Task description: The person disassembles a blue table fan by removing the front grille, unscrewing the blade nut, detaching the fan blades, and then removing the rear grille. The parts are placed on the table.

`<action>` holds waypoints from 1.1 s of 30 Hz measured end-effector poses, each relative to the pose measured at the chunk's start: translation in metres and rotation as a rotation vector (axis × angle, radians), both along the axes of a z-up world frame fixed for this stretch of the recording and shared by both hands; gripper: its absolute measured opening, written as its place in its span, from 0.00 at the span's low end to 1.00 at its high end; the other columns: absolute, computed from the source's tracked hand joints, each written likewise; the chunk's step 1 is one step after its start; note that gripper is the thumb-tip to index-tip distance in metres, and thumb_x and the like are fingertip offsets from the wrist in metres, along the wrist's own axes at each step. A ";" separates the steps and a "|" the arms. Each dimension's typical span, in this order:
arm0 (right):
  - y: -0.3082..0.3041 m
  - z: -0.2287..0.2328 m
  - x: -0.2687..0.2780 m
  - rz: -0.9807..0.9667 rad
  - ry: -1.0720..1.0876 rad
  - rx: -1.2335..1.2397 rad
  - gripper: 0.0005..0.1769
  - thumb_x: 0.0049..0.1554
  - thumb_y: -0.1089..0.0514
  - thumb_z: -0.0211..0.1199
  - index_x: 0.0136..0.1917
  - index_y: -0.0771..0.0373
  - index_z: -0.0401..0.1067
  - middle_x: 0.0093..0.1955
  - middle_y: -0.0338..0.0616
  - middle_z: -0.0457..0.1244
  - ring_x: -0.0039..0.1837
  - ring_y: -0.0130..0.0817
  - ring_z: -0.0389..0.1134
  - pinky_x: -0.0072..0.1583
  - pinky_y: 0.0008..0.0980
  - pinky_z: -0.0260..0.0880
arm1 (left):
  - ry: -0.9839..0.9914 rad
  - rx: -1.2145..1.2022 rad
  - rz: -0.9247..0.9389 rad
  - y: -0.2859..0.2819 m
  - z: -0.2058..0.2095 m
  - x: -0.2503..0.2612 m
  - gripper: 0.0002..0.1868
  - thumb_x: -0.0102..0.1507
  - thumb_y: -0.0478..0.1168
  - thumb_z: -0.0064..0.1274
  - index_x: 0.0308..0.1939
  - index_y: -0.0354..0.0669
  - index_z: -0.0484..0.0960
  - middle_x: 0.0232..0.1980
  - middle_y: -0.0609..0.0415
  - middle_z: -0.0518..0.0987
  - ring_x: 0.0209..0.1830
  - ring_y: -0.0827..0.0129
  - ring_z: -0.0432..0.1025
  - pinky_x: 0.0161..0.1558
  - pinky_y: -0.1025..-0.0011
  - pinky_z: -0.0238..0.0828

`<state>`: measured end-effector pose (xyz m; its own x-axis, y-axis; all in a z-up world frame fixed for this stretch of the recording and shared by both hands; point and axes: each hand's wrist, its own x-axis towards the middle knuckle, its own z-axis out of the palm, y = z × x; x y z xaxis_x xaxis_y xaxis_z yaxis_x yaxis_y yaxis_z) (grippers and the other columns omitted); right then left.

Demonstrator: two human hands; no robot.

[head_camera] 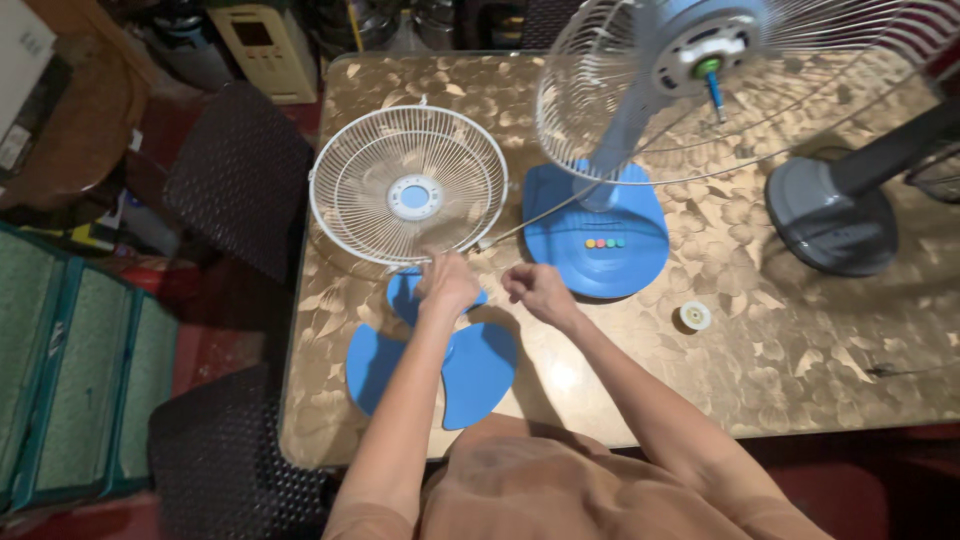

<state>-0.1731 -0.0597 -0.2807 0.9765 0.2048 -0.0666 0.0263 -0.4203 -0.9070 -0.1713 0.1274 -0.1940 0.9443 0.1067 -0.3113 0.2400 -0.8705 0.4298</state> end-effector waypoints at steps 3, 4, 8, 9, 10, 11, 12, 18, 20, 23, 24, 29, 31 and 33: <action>-0.029 0.036 0.001 -0.074 -0.095 0.106 0.09 0.59 0.62 0.61 0.48 0.70 0.77 0.38 0.42 0.70 0.39 0.25 0.72 0.44 0.27 0.73 | -0.211 -0.105 -0.147 -0.020 0.035 0.012 0.16 0.61 0.39 0.51 0.50 0.40 0.86 0.54 0.34 0.81 0.57 0.41 0.75 0.58 0.50 0.71; -0.041 0.050 0.001 -0.093 -0.149 0.105 0.08 0.59 0.63 0.61 0.48 0.70 0.77 0.37 0.42 0.70 0.39 0.25 0.72 0.44 0.26 0.73 | -0.316 -0.156 -0.201 -0.026 0.047 0.016 0.14 0.61 0.40 0.53 0.46 0.40 0.87 0.49 0.36 0.82 0.51 0.41 0.76 0.55 0.50 0.72; -0.079 0.108 -0.009 -0.249 -0.310 0.155 0.06 0.59 0.64 0.64 0.48 0.71 0.78 0.36 0.42 0.70 0.37 0.25 0.72 0.40 0.26 0.71 | -0.592 -0.351 -0.253 -0.057 0.100 0.019 0.15 0.59 0.43 0.56 0.48 0.44 0.86 0.39 0.40 0.84 0.41 0.48 0.79 0.47 0.55 0.74; -0.088 0.123 -0.012 -0.285 -0.360 0.153 0.06 0.59 0.65 0.64 0.48 0.70 0.78 0.36 0.42 0.70 0.37 0.25 0.72 0.40 0.25 0.72 | -0.633 -0.406 -0.238 -0.065 0.113 0.018 0.13 0.60 0.42 0.56 0.47 0.44 0.86 0.38 0.42 0.85 0.39 0.50 0.80 0.44 0.57 0.75; -0.096 0.137 -0.015 -0.319 -0.409 0.151 0.06 0.59 0.66 0.64 0.49 0.70 0.78 0.37 0.42 0.71 0.37 0.25 0.72 0.41 0.25 0.72 | -0.672 -0.460 -0.220 -0.072 0.125 0.016 0.12 0.61 0.42 0.55 0.45 0.45 0.87 0.38 0.44 0.85 0.38 0.53 0.80 0.42 0.59 0.75; -0.103 0.150 -0.017 -0.353 -0.458 0.150 0.06 0.59 0.66 0.63 0.49 0.70 0.79 0.37 0.42 0.71 0.37 0.25 0.72 0.41 0.24 0.73 | -0.710 -0.515 -0.201 -0.078 0.137 0.015 0.10 0.62 0.41 0.54 0.44 0.46 0.87 0.37 0.46 0.85 0.36 0.55 0.81 0.40 0.61 0.76; -0.110 0.163 -0.019 -0.377 -0.499 0.176 0.06 0.60 0.67 0.63 0.50 0.70 0.78 0.38 0.42 0.71 0.38 0.25 0.72 0.42 0.24 0.73 | -0.866 -0.539 -0.215 -0.083 0.147 0.016 0.08 0.63 0.39 0.54 0.44 0.46 0.86 0.38 0.48 0.85 0.36 0.58 0.81 0.39 0.62 0.76; -0.143 0.213 0.012 -0.510 -0.733 0.319 0.07 0.60 0.67 0.63 0.52 0.72 0.77 0.39 0.41 0.69 0.39 0.25 0.70 0.43 0.24 0.72 | -1.299 -0.558 -0.112 -0.114 0.191 0.033 0.10 0.64 0.34 0.57 0.49 0.46 0.82 0.47 0.53 0.80 0.45 0.64 0.77 0.48 0.64 0.74; -0.150 0.222 0.035 -0.541 -0.669 0.471 0.08 0.59 0.64 0.64 0.50 0.72 0.75 0.40 0.40 0.68 0.39 0.25 0.69 0.43 0.25 0.72 | -1.495 -0.471 -0.115 -0.125 0.199 0.042 0.18 0.62 0.33 0.60 0.56 0.45 0.79 0.54 0.50 0.74 0.57 0.59 0.72 0.62 0.61 0.71; -0.158 0.234 0.061 -0.700 -0.816 0.065 0.19 0.57 0.55 0.75 0.54 0.72 0.76 0.45 0.45 0.71 0.46 0.27 0.72 0.47 0.25 0.73 | -1.540 -0.457 -0.126 -0.132 0.204 0.060 0.31 0.61 0.35 0.63 0.69 0.42 0.73 0.67 0.47 0.69 0.69 0.53 0.64 0.72 0.57 0.60; -0.161 0.239 0.068 -0.705 -0.680 -0.007 0.20 0.58 0.50 0.74 0.52 0.69 0.78 0.42 0.45 0.70 0.43 0.29 0.70 0.45 0.27 0.70 | -1.520 -0.462 -0.137 -0.132 0.205 0.070 0.33 0.61 0.36 0.63 0.70 0.40 0.71 0.67 0.44 0.70 0.68 0.51 0.65 0.71 0.56 0.61; -0.167 0.273 0.087 -0.697 -0.189 -0.165 0.35 0.58 0.33 0.70 0.36 0.71 0.75 0.31 0.51 0.66 0.31 0.36 0.68 0.35 0.33 0.67 | -1.230 -0.773 -0.248 -0.125 0.197 0.108 0.25 0.67 0.34 0.58 0.68 0.40 0.74 0.64 0.42 0.80 0.62 0.55 0.78 0.65 0.63 0.73; -0.165 0.282 0.087 -0.674 -0.222 0.000 0.31 0.52 0.38 0.74 0.35 0.68 0.68 0.30 0.47 0.65 0.28 0.35 0.70 0.30 0.32 0.70 | -1.179 -0.811 -0.209 -0.127 0.191 0.116 0.18 0.68 0.33 0.55 0.63 0.40 0.79 0.57 0.43 0.84 0.56 0.58 0.82 0.58 0.66 0.78; -0.161 0.287 0.087 -0.649 -0.209 0.088 0.31 0.50 0.41 0.76 0.35 0.70 0.66 0.30 0.48 0.64 0.26 0.36 0.69 0.27 0.31 0.70 | -1.182 -0.857 -0.238 -0.126 0.187 0.121 0.18 0.67 0.30 0.50 0.61 0.40 0.81 0.54 0.44 0.86 0.54 0.60 0.84 0.57 0.67 0.80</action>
